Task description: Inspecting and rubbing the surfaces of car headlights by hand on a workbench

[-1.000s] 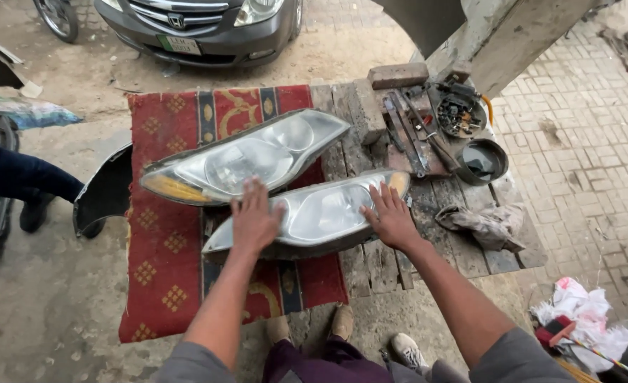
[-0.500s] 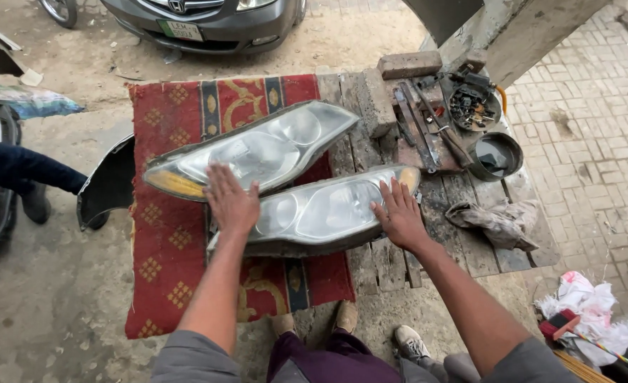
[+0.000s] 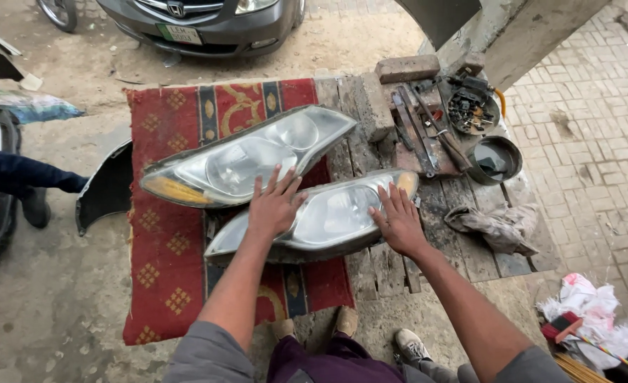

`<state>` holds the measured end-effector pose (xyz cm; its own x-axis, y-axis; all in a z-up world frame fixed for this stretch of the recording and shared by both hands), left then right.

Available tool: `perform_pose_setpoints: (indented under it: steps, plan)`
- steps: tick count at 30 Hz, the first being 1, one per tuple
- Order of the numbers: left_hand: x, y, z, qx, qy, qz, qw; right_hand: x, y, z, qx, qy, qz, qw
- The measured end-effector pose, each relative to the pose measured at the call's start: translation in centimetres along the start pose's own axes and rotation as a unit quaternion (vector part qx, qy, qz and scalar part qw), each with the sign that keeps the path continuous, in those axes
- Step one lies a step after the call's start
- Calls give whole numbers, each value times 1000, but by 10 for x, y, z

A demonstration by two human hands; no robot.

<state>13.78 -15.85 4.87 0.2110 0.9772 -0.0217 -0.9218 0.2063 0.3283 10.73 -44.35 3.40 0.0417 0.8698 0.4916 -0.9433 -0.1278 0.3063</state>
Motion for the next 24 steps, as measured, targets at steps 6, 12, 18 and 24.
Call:
perform_pose_setpoints:
  steps: [6, 12, 18, 24]
  plan:
    - [57, 34, 16, -60, 79, 106, 989, -1, 0, -2, -6, -20, 4, 1000]
    - [99, 66, -5, -94, 121, 191, 970, 0, 0, -1, -8, 3, 0, 1000]
    - [71, 80, -8, -99, 132, 156, 974, -4, -4, -5, -9, 13, 0, 1000]
    - [24, 77, -37, -88, 138, 63, 984, -10, -9, -8, -4, 17, 2, 1000]
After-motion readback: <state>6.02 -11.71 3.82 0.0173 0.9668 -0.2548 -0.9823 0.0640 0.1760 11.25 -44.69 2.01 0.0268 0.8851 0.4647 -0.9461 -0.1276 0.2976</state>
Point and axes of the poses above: each hand's wrist, its own y-axis away from the middle knuckle, its own z-axis out of the back of the hand, x = y × z, the point moved 7 cm from there along -y, towards the middle knuckle, and after that the axes turned 7 degrees about -y, right-handed, at the moved point
